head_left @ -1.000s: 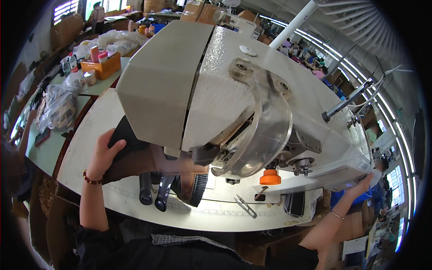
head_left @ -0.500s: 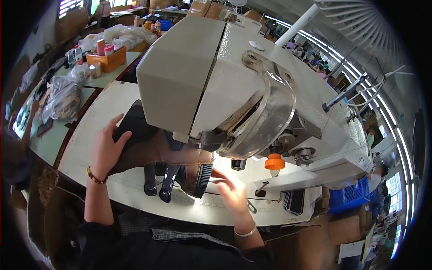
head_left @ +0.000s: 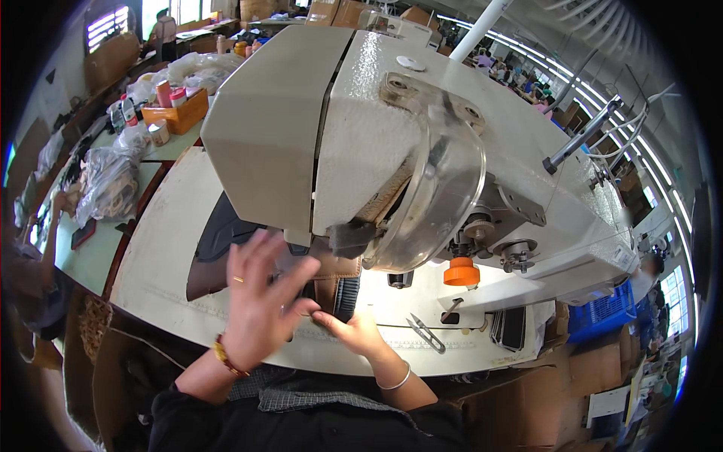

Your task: The person stitches a shoe upper on a sewing machine, trims excess thread with snips, and threads a bobbin on the machine. They then place the shoe upper into a box, pick up another shoe upper, and sew it on the sewing machine.

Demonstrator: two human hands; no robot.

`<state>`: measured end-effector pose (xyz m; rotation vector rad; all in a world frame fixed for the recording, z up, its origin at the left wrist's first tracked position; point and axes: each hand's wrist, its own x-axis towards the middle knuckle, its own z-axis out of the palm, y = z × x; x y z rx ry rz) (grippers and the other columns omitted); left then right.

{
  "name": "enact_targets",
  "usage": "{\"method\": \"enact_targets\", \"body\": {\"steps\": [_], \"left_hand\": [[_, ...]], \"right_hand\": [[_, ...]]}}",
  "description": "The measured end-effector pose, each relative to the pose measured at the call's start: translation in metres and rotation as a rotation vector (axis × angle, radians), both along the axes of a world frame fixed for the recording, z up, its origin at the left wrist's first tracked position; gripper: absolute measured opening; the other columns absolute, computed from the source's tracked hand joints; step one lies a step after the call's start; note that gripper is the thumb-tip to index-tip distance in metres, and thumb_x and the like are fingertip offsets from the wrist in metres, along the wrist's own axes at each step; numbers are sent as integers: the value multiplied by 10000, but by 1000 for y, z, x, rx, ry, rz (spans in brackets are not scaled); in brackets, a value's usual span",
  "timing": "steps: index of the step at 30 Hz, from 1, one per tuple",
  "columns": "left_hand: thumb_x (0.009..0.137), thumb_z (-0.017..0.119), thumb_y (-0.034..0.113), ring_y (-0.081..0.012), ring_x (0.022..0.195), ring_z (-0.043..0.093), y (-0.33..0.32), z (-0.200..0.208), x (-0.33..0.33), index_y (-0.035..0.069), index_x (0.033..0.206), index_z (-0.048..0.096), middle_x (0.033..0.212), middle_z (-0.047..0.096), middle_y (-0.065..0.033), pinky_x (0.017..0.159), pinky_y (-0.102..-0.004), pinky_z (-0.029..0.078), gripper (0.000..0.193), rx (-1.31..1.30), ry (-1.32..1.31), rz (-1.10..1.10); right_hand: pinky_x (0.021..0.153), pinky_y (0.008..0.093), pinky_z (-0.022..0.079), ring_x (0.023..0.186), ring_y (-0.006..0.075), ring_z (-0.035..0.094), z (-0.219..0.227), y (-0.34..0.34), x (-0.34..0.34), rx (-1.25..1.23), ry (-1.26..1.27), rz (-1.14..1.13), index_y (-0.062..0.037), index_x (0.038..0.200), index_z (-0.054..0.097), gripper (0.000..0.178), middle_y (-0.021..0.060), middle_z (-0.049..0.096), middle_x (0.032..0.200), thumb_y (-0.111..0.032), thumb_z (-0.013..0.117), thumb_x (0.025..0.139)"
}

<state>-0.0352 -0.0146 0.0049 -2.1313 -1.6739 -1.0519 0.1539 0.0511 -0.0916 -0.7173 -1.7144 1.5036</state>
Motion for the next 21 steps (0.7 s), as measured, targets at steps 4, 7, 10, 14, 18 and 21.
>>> {"method": "enact_targets", "body": {"steps": [4,7,10,14,18,21], "left_hand": [[799,778,335,-425,1381,411,6,-1,34,126,1355,630,1461,436,-219,1137,-663,267,612,-173,17,-135],[820,767,323,-422,1354,432,10,-3,40,92,1359,620,1469,405,-252,1137,-635,295,605,-157,-54,-141],[832,756,322,-402,1289,478,11,-6,39,85,1329,642,1445,416,-267,1125,-617,319,563,-159,-54,-140],[817,752,362,-372,1219,517,13,-10,39,95,1237,697,1398,467,-257,1080,-598,359,501,-206,-9,-116],[810,755,358,-374,1166,544,14,-10,39,83,1172,717,1369,487,-255,1064,-603,371,457,-181,4,-105],[808,756,355,-380,1141,557,15,-7,38,75,1143,725,1340,503,-255,1057,-605,379,438,-161,8,-107]], "right_hand": [[782,305,523,884,145,638,-2,-25,-10,-5,161,-45,38,1057,649,161,56,687,963,26,550,931],[757,291,518,873,133,638,-8,-36,-14,-128,276,-131,35,1003,639,122,50,682,923,31,545,926],[757,300,521,871,135,643,-14,-38,-12,-116,274,-47,37,1014,645,120,54,682,921,18,559,933],[793,310,525,897,165,659,-16,-39,-10,-89,208,-30,49,1050,654,149,78,691,962,11,563,937],[842,316,523,946,176,659,-12,-41,-12,-82,237,-30,49,1087,660,182,91,696,1007,13,559,939],[852,318,521,955,177,655,-9,-40,-14,-55,253,-40,46,1098,663,191,89,693,1013,12,559,940]]}}
